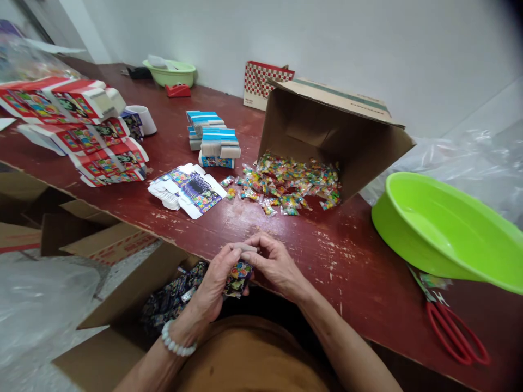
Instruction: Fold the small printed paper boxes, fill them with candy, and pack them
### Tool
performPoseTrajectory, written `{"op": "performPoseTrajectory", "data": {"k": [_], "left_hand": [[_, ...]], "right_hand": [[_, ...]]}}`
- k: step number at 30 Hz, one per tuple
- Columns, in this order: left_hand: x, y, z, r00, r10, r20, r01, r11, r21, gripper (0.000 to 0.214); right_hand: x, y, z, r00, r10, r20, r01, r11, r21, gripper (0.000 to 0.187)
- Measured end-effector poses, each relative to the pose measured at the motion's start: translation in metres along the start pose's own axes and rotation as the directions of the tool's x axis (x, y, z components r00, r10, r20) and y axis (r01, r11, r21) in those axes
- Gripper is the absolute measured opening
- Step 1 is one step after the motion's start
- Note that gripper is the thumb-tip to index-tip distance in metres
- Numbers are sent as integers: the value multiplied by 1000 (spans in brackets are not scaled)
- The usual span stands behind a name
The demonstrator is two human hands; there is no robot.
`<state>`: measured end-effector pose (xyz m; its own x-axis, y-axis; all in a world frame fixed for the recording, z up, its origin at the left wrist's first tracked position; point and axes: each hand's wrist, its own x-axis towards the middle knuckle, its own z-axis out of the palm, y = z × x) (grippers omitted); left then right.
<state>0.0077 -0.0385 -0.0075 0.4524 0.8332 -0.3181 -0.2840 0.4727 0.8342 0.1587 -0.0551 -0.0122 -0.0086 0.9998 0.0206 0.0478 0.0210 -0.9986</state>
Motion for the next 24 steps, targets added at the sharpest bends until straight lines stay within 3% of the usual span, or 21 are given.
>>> {"op": "performPoseTrajectory", "data": {"k": [1,3,5,7,9,11,14,17,20,24], "left_hand": [[0,0,0,999,-47,2,47,998,-35,39],[1,1,-1,988,-155,26,157,978,-134,41],[1,3,-1,973,-222,59,230,949,-216,45],[2,4,-2,973,-221,67,230,943,-239,48],[3,2,-2,977,-205,54,212,953,-216,52],[4,-1,-3,983,-180,24,181,966,-182,56],[4,-4,-5,989,-144,-22,140,981,-133,59],[4,-4,-9,990,-141,-29,136,982,-134,56],[6,-3,-13,984,-171,-46,157,963,-217,39],[9,-1,-17,982,-175,-77,142,938,-317,29]], "right_hand": [[0,1,0,994,-106,-27,102,988,-112,20],[-1,1,-2,967,-254,27,252,933,-255,18],[-1,-1,-4,957,-267,114,289,916,-280,19],[-1,-3,-2,981,-156,116,177,964,-198,18],[-1,-4,2,995,44,93,-45,999,7,20],[1,-4,7,969,215,123,-239,942,235,24],[4,-3,12,952,284,114,-306,895,324,27],[5,-2,11,995,102,11,-102,991,86,21],[1,1,10,984,-170,55,175,976,-128,12],[-3,10,17,968,-215,131,220,975,-24,14]]}}
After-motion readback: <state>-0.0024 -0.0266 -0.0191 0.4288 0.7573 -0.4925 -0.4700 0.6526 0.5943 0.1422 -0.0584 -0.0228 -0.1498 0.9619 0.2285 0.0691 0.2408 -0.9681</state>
